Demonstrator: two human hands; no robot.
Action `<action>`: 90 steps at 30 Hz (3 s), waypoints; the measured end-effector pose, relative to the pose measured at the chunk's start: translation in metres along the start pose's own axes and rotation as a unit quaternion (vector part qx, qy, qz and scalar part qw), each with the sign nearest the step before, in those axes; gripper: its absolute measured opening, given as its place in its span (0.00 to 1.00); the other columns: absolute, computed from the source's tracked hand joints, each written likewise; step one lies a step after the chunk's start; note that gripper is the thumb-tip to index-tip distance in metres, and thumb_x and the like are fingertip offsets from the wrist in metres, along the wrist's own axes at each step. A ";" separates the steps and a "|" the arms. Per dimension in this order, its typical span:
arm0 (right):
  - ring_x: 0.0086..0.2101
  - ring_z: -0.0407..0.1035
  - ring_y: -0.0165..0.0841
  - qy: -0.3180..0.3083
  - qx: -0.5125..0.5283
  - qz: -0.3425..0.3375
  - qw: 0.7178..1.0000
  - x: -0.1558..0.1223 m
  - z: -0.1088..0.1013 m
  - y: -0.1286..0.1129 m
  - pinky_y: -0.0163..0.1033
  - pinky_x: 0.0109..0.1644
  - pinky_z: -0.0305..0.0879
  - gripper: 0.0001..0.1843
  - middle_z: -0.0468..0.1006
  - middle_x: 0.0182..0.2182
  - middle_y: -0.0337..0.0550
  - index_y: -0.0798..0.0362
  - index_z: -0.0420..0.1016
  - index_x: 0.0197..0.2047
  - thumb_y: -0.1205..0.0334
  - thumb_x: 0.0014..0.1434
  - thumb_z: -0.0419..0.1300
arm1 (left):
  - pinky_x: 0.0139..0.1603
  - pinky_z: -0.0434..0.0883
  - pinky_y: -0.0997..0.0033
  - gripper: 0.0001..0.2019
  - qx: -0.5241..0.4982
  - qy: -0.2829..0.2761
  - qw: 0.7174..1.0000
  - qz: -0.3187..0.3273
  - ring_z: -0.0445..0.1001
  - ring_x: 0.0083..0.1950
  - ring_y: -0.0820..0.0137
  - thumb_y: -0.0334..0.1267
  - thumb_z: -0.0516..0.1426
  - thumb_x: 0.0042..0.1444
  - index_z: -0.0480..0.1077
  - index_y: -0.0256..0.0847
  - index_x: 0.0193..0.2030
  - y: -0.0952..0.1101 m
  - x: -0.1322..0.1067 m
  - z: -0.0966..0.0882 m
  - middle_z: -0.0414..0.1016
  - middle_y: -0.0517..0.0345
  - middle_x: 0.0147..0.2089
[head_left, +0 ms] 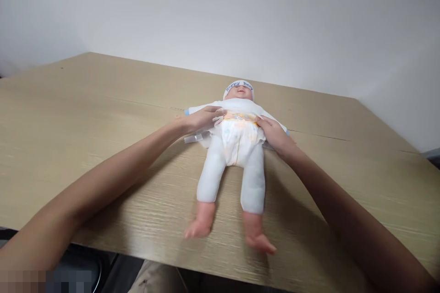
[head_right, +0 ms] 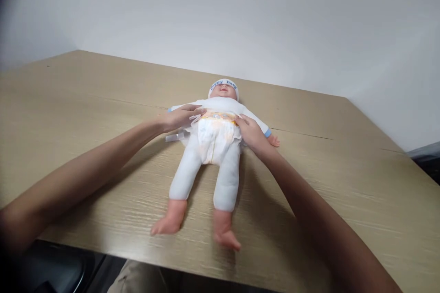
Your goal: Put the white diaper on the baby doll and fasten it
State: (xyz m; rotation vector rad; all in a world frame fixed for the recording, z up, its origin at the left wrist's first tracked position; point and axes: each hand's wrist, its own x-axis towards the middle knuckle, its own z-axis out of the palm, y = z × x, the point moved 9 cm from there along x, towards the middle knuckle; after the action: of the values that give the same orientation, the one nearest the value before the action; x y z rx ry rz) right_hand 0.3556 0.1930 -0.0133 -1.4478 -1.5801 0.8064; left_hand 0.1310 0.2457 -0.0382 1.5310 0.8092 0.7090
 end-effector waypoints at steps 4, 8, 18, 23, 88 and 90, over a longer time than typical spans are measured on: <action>0.53 0.77 0.46 -0.026 0.001 0.025 0.999 -0.023 -0.001 -0.001 0.48 0.61 0.74 0.22 0.88 0.49 0.46 0.49 0.84 0.46 0.39 0.71 0.61 | 0.46 0.75 0.63 0.27 0.006 -0.015 0.999 -0.030 0.80 0.47 0.59 0.67 0.64 0.67 0.80 0.42 0.48 -0.001 -0.030 0.007 0.84 0.49 0.47; 0.43 0.76 0.42 -0.033 -0.035 0.020 0.999 -0.021 -0.009 0.006 0.45 0.50 0.73 0.25 0.86 0.41 0.44 0.49 0.81 0.42 0.35 0.72 0.59 | 0.40 0.72 0.64 0.20 0.057 0.040 0.997 -0.032 0.77 0.39 0.64 0.61 0.63 0.70 0.77 0.44 0.46 0.009 -0.040 -0.002 0.81 0.54 0.42; 0.37 0.77 0.41 0.093 -0.213 -0.030 0.972 -0.078 -0.063 0.031 0.45 0.46 0.67 0.16 0.87 0.39 0.47 0.48 0.79 0.46 0.44 0.71 0.61 | 0.59 0.76 0.58 0.15 0.337 0.180 0.919 0.100 0.79 0.59 0.57 0.49 0.55 0.75 0.74 0.43 0.58 0.099 -0.058 -0.008 0.82 0.48 0.63; 0.35 0.74 0.42 0.090 -0.270 -0.057 0.957 -0.092 -0.059 0.044 0.45 0.43 0.64 0.17 0.82 0.33 0.43 0.48 0.79 0.45 0.42 0.67 0.64 | 0.70 0.69 0.52 0.15 0.427 0.079 0.867 0.245 0.74 0.67 0.52 0.47 0.54 0.76 0.77 0.41 0.56 0.120 -0.052 0.075 0.81 0.43 0.63; 0.68 0.69 0.52 0.082 -0.247 -0.341 0.903 -0.118 -0.003 -0.046 0.64 0.74 0.65 0.29 0.74 0.71 0.55 0.45 0.67 0.81 0.55 0.82 0.51 | 0.83 0.59 0.39 0.28 0.448 0.117 0.862 0.206 0.67 0.78 0.48 0.51 0.46 0.81 0.67 0.41 0.78 0.000 -0.116 0.000 0.70 0.42 0.79; 0.64 0.72 0.52 0.108 -0.249 -0.343 0.899 -0.117 -0.002 -0.063 0.61 0.71 0.68 0.27 0.78 0.66 0.55 0.46 0.72 0.78 0.55 0.80 0.55 | 0.78 0.63 0.38 0.23 0.475 0.150 0.850 0.168 0.72 0.70 0.46 0.51 0.50 0.78 0.75 0.40 0.67 -0.008 -0.117 -0.015 0.78 0.40 0.69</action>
State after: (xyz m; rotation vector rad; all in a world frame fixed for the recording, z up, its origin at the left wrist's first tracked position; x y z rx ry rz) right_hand 0.3282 0.0686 0.0261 -1.1086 -2.0125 -0.1817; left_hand 0.0516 0.1586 -0.0428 2.5445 1.2492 0.8704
